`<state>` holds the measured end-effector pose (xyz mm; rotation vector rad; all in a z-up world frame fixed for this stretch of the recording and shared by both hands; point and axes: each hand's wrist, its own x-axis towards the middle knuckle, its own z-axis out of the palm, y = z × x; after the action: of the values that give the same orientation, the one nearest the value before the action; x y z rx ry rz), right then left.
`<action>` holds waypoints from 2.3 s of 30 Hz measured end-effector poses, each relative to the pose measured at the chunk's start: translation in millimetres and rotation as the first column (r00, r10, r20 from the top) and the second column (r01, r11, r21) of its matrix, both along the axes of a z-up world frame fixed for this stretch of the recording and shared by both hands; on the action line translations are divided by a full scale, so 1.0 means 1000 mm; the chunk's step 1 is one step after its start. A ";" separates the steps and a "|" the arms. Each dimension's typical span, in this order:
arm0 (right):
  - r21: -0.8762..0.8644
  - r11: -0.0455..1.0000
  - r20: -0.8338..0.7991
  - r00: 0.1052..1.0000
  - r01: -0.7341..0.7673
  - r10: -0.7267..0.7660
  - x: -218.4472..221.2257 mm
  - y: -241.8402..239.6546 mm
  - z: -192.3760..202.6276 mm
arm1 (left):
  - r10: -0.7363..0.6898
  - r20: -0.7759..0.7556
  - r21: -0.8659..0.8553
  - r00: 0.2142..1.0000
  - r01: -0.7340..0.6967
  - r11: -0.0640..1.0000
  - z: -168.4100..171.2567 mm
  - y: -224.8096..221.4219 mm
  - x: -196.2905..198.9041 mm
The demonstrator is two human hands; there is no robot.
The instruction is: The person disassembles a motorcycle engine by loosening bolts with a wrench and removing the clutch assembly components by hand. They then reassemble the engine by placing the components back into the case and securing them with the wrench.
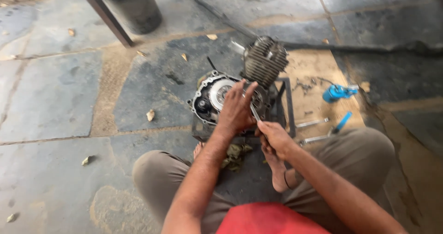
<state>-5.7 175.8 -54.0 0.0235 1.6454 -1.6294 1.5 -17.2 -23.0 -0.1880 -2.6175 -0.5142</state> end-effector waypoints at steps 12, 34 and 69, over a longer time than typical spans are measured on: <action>0.119 0.988 -0.107 0.988 -0.097 0.110 0.000 0.058 0.014 | 0.026 0.235 0.046 0.972 -0.038 0.998 -0.005 -0.028 0.021; 0.026 0.999 0.113 0.992 0.045 -0.048 0.063 0.008 0.013 | -0.018 0.211 -0.018 0.977 0.022 1.000 0.007 -0.009 0.000; 0.625 0.729 -0.256 0.808 -0.281 0.531 -0.019 0.040 0.027 | -0.104 0.161 -0.041 0.981 0.112 0.993 0.020 -0.010 -0.009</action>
<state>-24.5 215.6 -27.2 -0.4062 2.2237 -0.7842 -7.2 -27.4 -3.3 -0.3193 -2.7887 -0.5199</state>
